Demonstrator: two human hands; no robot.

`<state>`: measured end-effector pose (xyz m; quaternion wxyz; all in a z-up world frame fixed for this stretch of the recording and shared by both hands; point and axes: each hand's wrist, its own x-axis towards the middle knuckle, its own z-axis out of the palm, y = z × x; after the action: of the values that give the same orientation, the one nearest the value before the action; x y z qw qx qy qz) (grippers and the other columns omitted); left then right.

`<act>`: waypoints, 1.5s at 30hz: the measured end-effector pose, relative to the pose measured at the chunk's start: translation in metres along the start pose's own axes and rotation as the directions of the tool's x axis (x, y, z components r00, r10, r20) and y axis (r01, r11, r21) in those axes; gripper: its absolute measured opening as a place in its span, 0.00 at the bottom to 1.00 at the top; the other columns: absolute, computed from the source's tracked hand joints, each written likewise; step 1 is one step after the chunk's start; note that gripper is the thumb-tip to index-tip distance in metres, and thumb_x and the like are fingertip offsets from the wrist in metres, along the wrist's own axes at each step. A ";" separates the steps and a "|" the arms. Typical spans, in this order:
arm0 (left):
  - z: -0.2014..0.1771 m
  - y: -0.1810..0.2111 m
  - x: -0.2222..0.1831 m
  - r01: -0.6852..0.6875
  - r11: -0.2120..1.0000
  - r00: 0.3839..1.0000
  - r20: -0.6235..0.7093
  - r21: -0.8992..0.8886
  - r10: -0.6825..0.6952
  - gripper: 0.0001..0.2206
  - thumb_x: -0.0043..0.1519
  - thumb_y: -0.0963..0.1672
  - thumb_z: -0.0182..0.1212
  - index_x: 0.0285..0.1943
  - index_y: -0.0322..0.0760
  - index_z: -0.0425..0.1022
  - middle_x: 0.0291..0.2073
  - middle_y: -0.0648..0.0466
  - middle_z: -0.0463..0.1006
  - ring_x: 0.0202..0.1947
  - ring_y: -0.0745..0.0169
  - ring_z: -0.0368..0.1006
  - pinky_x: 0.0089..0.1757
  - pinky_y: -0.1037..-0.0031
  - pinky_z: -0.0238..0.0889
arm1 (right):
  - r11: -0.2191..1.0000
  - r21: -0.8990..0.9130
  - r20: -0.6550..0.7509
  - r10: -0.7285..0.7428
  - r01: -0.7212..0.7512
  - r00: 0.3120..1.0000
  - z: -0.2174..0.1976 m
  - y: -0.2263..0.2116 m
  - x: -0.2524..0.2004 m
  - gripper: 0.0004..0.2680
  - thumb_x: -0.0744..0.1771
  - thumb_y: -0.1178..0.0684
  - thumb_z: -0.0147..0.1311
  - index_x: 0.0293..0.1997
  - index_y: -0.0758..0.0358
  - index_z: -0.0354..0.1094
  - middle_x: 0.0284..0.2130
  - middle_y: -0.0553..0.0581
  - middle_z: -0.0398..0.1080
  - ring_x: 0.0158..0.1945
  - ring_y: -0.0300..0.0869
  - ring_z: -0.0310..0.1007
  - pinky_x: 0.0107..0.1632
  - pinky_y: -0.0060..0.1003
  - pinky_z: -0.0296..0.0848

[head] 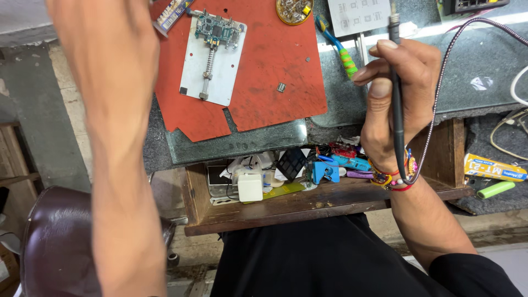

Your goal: The person retrieves a small electronic component and a metal stencil from a drawer, places them on a red work mat, and applies heat with a soldering iron.

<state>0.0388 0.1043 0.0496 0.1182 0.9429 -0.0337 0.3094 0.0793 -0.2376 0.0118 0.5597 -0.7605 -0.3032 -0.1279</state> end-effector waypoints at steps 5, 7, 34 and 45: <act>-0.019 0.071 -0.039 0.506 0.260 0.822 0.369 -0.822 -0.433 0.14 0.69 0.40 0.64 0.64 0.33 0.73 0.51 0.52 0.81 0.50 0.65 0.77 0.53 0.75 0.73 | 0.996 0.062 0.118 0.048 -0.056 0.992 -0.005 -0.026 0.004 0.09 0.78 0.51 0.41 0.61 0.65 0.59 0.51 0.63 0.75 0.46 0.41 0.78 0.52 0.32 0.79; -0.011 0.091 -0.049 0.497 -0.017 0.794 0.463 -0.868 -0.394 0.15 0.70 0.41 0.67 0.63 0.30 0.73 0.50 0.49 0.80 0.51 0.61 0.78 0.55 0.70 0.75 | 0.999 0.037 0.172 0.004 -0.010 0.985 0.000 -0.037 0.007 0.06 0.76 0.55 0.45 0.57 0.65 0.61 0.49 0.64 0.76 0.47 0.43 0.80 0.51 0.34 0.79; -0.002 0.145 -0.080 0.732 -0.245 0.577 0.770 -0.635 -0.273 0.09 0.65 0.36 0.65 0.52 0.30 0.74 0.43 0.53 0.76 0.44 0.70 0.73 0.43 0.76 0.70 | 0.990 0.119 0.387 -0.114 0.073 0.915 0.011 -0.035 0.000 0.12 0.66 0.70 0.61 0.48 0.64 0.62 0.40 0.60 0.76 0.43 0.45 0.76 0.42 0.35 0.74; -0.005 0.142 -0.074 0.692 -0.295 0.603 0.752 -0.659 -0.268 0.15 0.66 0.36 0.61 0.62 0.30 0.69 0.48 0.53 0.77 0.46 0.73 0.73 0.48 0.81 0.70 | 0.983 0.163 0.356 -0.141 0.087 0.924 0.012 -0.021 0.007 0.12 0.68 0.71 0.59 0.48 0.65 0.58 0.38 0.62 0.74 0.43 0.44 0.79 0.41 0.31 0.78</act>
<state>-0.0431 -0.0331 0.0387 0.8402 0.5211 0.1443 -0.0405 0.0703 -0.2203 0.0283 0.5384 -0.7097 -0.4544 0.0060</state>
